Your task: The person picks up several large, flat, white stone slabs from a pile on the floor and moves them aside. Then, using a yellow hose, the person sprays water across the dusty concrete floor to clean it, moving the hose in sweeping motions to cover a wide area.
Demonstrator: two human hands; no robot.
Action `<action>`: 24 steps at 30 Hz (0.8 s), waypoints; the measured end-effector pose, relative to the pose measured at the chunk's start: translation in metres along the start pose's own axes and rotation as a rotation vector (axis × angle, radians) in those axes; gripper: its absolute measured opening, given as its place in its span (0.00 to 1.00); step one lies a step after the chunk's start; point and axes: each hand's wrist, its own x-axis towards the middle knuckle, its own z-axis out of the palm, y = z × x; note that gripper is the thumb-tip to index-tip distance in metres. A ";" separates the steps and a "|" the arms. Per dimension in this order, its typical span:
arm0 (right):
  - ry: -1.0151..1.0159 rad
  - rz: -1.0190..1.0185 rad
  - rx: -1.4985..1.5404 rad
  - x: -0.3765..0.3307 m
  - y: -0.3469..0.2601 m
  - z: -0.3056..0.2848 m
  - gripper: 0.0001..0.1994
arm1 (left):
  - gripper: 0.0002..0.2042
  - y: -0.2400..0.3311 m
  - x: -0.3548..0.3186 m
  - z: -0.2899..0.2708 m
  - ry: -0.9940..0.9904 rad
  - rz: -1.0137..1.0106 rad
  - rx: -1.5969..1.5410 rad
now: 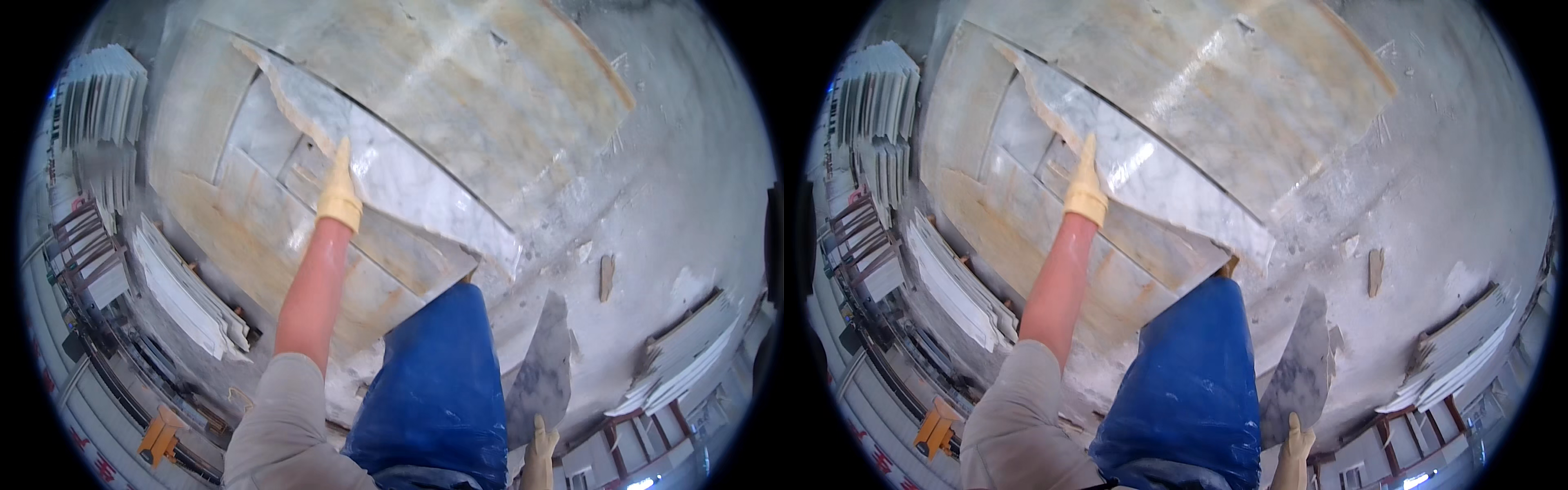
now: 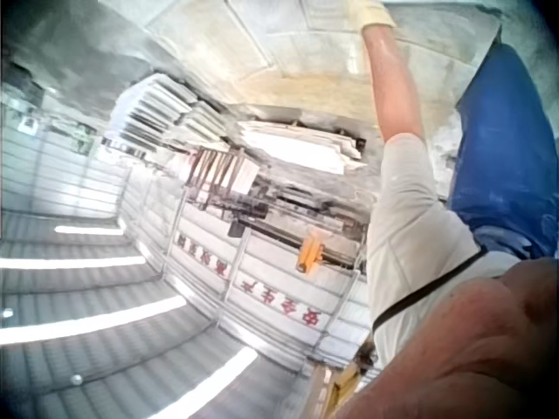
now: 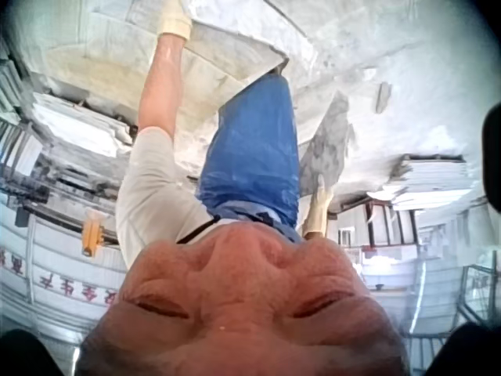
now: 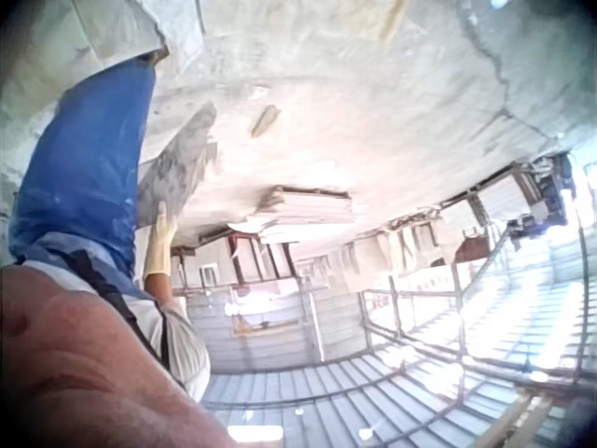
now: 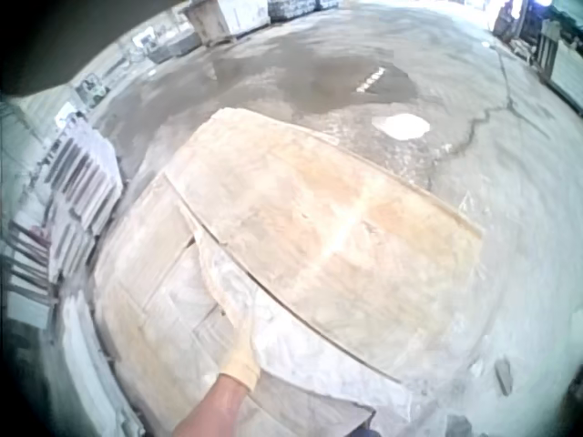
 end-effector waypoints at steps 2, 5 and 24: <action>-0.012 0.009 -0.006 -0.004 -0.004 0.001 0.29 | 0.38 0.024 0.002 0.011 0.023 -0.063 0.141; -0.041 0.005 -0.120 0.004 -0.015 -0.003 0.29 | 0.41 0.008 0.022 -0.005 0.104 0.030 0.373; 0.033 0.074 -0.019 0.000 -0.016 -0.012 0.25 | 0.33 -0.091 -0.179 0.091 -1.214 1.154 1.228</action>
